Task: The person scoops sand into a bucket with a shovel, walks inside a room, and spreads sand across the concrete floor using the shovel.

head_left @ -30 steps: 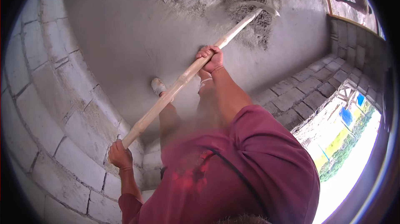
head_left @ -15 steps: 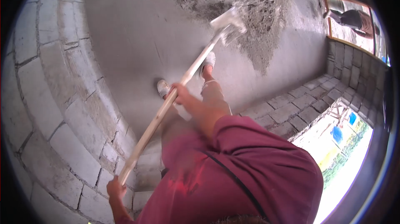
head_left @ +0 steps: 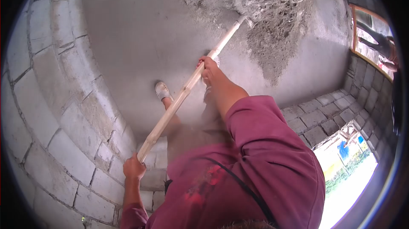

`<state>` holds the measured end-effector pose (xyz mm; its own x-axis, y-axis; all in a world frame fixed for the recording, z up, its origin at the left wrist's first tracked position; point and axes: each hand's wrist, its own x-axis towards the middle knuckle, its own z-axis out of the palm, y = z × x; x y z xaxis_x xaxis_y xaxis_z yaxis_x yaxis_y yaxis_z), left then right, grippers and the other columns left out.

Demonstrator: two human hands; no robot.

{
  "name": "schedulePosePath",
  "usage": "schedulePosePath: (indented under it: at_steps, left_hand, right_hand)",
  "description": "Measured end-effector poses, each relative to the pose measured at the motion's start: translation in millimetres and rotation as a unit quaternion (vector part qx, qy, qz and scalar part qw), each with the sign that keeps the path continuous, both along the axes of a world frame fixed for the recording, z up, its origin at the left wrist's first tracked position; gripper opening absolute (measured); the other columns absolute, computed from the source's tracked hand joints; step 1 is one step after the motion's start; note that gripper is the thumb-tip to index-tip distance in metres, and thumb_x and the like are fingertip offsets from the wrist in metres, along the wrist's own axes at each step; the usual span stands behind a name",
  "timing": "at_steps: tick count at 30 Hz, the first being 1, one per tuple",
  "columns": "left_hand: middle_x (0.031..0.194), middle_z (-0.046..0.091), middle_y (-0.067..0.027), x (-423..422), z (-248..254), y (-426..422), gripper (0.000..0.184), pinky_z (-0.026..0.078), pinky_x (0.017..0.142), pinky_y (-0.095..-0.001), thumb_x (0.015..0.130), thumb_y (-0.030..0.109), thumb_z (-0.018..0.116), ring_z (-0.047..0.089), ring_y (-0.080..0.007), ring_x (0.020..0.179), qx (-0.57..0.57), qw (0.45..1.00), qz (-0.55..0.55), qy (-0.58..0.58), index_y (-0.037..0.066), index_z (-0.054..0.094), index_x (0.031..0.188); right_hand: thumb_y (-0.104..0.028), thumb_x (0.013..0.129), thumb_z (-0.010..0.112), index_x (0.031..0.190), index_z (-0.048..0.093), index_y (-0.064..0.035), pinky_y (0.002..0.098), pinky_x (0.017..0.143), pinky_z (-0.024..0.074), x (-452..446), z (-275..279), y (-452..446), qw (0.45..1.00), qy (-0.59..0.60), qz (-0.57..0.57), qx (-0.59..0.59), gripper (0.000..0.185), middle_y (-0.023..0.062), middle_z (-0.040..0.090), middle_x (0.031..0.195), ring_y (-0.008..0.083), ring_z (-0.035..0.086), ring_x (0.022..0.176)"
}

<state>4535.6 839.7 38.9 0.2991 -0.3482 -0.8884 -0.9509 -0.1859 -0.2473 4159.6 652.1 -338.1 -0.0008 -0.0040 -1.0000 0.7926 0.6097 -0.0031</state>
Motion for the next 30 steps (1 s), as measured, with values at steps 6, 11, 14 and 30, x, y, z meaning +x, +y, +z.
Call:
schedulePosePath:
  at_steps: [6, 11, 14, 30]
  left_hand:
    - [0.086, 0.070, -0.0151, 44, 2, 65, 0.020, 0.054, 0.072, -0.0483, 0.076, 0.014, 0.070, 0.068, -0.0387, 0.080, -0.081, 0.996, -0.039, -0.004, 0.011, 0.061, 0.093]
    - [0.076, 0.060, -0.0062, 122, -3, 88, 0.018, 0.048, 0.062, -0.0463, 0.072, 0.012, 0.069, 0.062, -0.0319, 0.071, -0.277, 0.940, -0.198, 0.004, 0.014, 0.057, 0.086]
    - [0.077, 0.055, -0.0037, 126, 2, 45, 0.016, 0.046, 0.063, -0.0425, 0.074, 0.009, 0.065, 0.059, -0.0271, 0.072, -0.393, 0.889, -0.236, -0.009, 0.015, 0.059, 0.088]
    - [0.085, 0.068, -0.0191, 229, 121, 81, 0.033, 0.055, 0.076, -0.0491, 0.067, 0.014, 0.079, 0.068, -0.0401, 0.085, -0.045, 0.997, -0.064, -0.014, 0.007, 0.061, 0.094]
  right_hand:
    - [-0.005, 0.081, 0.061, 0.071, 0.045, -0.0085, 0.0363, 0.057, 0.0469, 25, 42, 41, 0.998, -0.056, -0.036, -0.006, 0.020, 0.0054, 0.047, 0.062, 0.0197, 0.048, 0.053]
    - [-0.009, 0.078, 0.061, 0.072, 0.046, -0.0095, 0.0386, 0.068, 0.0464, 46, 93, 66, 0.975, -0.140, -0.149, -0.092, 0.016, 0.0044, 0.045, 0.064, 0.0204, 0.047, 0.060]
    - [-0.017, 0.080, 0.061, 0.070, 0.045, -0.0102, 0.0405, 0.071, 0.0466, 46, 123, 59, 0.965, -0.114, -0.176, -0.156, 0.019, 0.0043, 0.044, 0.063, 0.0222, 0.048, 0.062]
    - [-0.015, 0.083, 0.066, 0.070, 0.051, -0.0082, 0.0435, 0.065, 0.0527, 194, 145, 114, 0.994, -0.095, -0.044, -0.037, 0.021, 0.0108, 0.054, 0.064, 0.0274, 0.056, 0.061]
